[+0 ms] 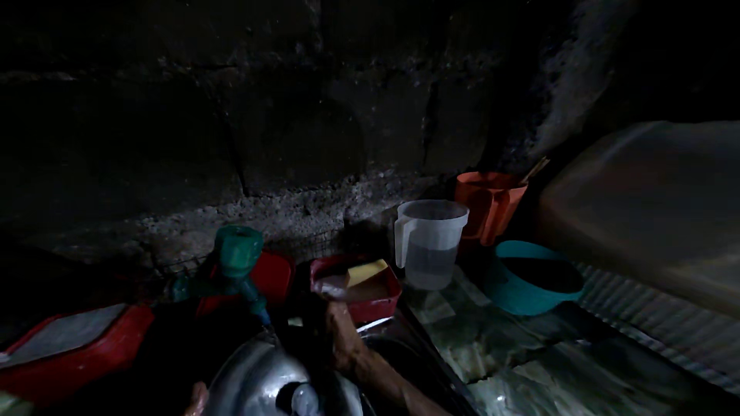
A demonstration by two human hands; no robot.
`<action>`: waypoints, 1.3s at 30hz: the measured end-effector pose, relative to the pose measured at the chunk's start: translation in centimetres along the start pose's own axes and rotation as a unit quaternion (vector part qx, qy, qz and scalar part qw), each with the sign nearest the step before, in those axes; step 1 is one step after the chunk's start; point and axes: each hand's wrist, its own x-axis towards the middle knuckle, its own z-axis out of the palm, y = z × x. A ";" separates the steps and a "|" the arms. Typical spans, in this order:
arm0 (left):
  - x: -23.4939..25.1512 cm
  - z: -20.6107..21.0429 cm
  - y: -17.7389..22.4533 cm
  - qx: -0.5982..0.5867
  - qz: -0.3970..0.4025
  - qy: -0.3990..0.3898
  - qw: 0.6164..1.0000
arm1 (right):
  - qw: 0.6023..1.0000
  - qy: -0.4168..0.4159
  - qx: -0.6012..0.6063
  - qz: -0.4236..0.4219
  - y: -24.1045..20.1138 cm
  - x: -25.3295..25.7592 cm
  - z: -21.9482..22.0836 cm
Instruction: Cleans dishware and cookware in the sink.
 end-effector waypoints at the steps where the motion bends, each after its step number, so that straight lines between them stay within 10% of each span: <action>1: 0.5 -0.5 -0.2 -0.019 0.017 -0.015 1.000 | 0.999 0.026 -0.008 -0.024 0.2 0.9 -0.8; 5: 1.5 1.0 0.7 -0.008 0.017 0.006 1.000 | 0.985 0.057 -0.159 -0.046 1.5 4.4 -3.1; 13: 1.8 2.4 -0.1 0.001 -0.026 0.025 0.999 | 0.970 -0.178 -0.160 0.040 -2.7 0.0 1.8; 18: 2.2 2.9 -2.4 -0.073 -0.021 0.003 0.997 | 0.956 0.138 -0.233 -0.116 -4.0 -2.9 7.9; 23: 2.7 2.5 -2.9 -0.058 0.029 -0.034 0.997 | 0.981 0.030 -0.192 0.027 -4.4 -1.6 6.5; 27: 3.1 2.2 -2.1 -0.042 0.020 0.001 0.999 | 0.954 0.187 -0.206 -0.106 -4.2 -4.3 9.5; 32: 1.7 3.2 -0.3 0.015 0.012 0.124 0.992 | 0.932 0.179 -0.163 -0.269 0.2 -8.1 10.1; 39: 2.4 0.4 -1.3 -0.081 0.021 0.041 0.996 | 0.926 0.213 -0.108 -0.292 5.0 -9.1 7.7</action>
